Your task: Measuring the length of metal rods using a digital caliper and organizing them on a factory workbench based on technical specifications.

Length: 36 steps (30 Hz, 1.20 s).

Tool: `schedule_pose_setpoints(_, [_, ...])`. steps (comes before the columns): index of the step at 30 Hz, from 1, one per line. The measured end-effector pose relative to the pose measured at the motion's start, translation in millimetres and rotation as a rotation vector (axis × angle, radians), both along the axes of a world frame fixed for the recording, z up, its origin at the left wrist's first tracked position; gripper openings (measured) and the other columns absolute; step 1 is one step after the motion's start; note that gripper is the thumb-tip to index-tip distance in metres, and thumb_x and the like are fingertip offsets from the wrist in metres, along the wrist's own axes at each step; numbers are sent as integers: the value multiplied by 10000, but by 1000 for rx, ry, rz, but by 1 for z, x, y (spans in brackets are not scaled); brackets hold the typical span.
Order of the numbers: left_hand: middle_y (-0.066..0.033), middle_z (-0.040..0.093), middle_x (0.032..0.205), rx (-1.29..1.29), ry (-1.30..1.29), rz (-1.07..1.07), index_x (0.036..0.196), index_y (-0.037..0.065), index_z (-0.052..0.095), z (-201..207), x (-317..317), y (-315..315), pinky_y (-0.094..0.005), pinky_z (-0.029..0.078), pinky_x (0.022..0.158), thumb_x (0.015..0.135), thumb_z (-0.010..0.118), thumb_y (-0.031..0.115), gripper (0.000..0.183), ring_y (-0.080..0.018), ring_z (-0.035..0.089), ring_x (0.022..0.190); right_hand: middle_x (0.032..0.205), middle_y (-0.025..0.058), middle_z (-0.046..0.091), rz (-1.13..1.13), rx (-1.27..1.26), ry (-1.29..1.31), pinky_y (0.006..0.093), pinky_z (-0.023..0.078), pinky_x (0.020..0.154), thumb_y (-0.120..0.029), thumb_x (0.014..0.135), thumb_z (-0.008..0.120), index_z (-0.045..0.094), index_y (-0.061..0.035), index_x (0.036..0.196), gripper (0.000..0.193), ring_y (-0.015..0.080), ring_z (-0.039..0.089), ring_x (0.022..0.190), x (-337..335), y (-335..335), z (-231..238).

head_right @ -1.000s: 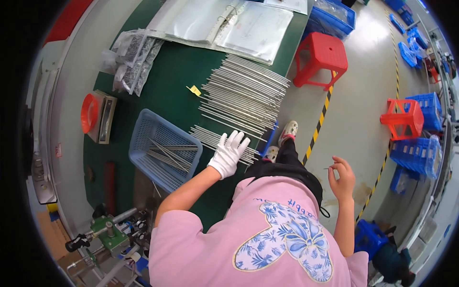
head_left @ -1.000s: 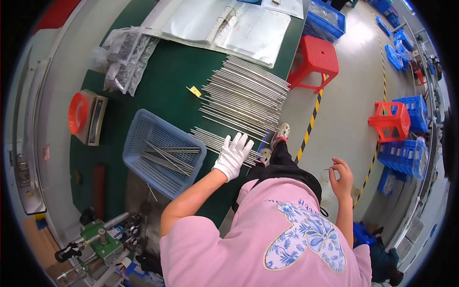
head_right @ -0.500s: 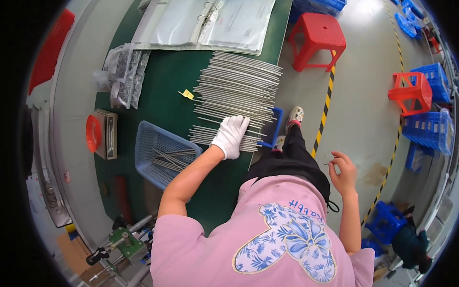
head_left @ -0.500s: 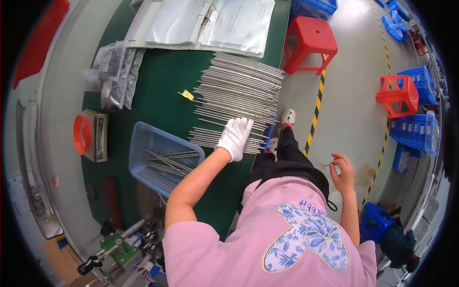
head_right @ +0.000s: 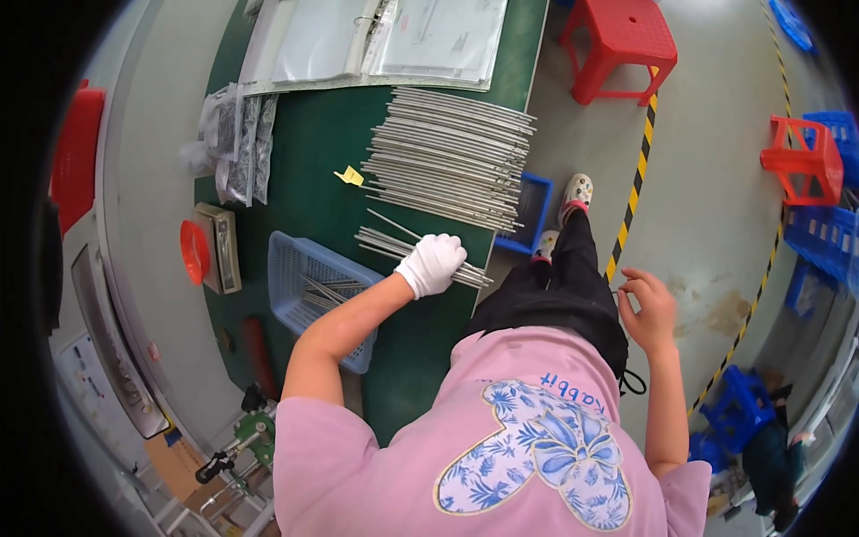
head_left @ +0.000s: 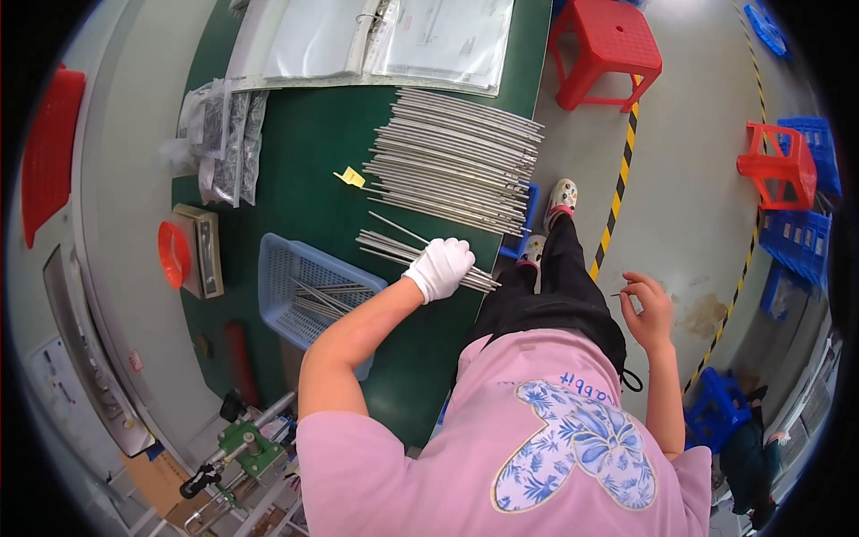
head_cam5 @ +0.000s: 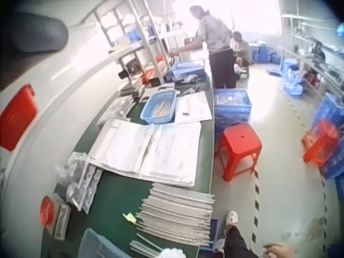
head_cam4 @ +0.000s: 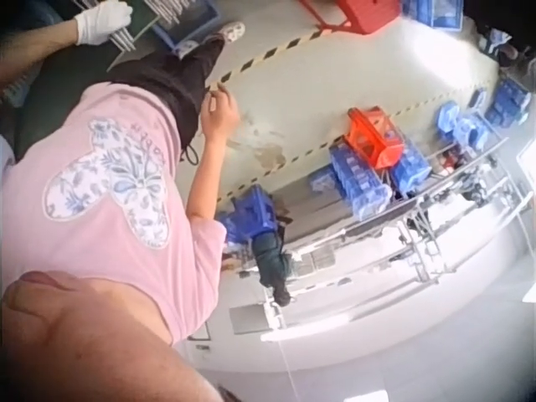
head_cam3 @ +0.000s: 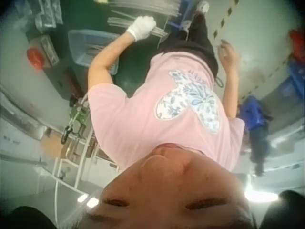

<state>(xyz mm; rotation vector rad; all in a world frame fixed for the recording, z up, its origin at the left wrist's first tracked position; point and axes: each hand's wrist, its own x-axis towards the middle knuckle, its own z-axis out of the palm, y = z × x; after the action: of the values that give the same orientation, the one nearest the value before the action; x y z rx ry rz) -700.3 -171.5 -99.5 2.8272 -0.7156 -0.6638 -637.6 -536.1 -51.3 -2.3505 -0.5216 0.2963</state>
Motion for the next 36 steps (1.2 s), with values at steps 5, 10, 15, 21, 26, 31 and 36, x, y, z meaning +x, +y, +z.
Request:
schedule_pose_setpoints(5, [-91,519,805,-8,-27,-70,760,81,539,-11,6,1,-354,491,555,700,571,111,73,-240,579,707,974,84,642,-11,23,3,329,493,707,4,708,626,575,-42,775,95,265,620,850,1,0,-2])
schedule_pose_setpoints(10, [-99,515,790,-139,-139,98,796,92,521,-2,15,0,-386,500,521,725,544,82,76,-264,606,626,968,82,644,-15,3,-57,329,494,711,1,712,627,578,-37,779,91,268,619,862,-1,-5,5])
schedule_pose_setpoints(15, [-95,516,651,-710,-658,569,759,91,495,55,18,-19,-363,434,470,680,714,82,233,-294,538,525,921,92,650,-31,25,-163,325,494,686,1,725,626,576,-28,779,79,274,626,813,3,-7,18])
schedule_pose_setpoints(21, [-13,439,555,-1097,-914,1143,652,77,427,76,-17,-54,-264,326,451,825,667,146,303,-116,398,466,880,93,649,80,14,-230,314,493,654,7,725,625,582,-26,780,77,269,628,778,4,8,37])
schedule_pose_setpoints(26, [-17,468,567,-1380,-957,1259,694,58,434,60,-26,-63,-251,337,450,817,664,85,262,-98,407,466,862,93,646,211,21,-288,312,490,658,10,731,623,589,-24,794,79,263,628,767,8,35,57])
schedule_pose_setpoints(31, [-16,460,539,-1400,-911,1195,668,52,440,73,-27,-55,-254,341,438,803,664,48,261,-101,408,450,796,76,629,434,138,-338,318,474,601,-14,730,635,593,-50,794,85,252,612,688,6,93,82])
schedule_pose_setpoints(36, [-33,469,525,-1278,-926,1088,668,44,466,92,-27,-63,-261,360,429,800,661,55,236,-110,425,428,775,55,627,576,402,-484,307,463,575,-29,728,638,592,-69,799,93,234,601,646,-5,164,127])
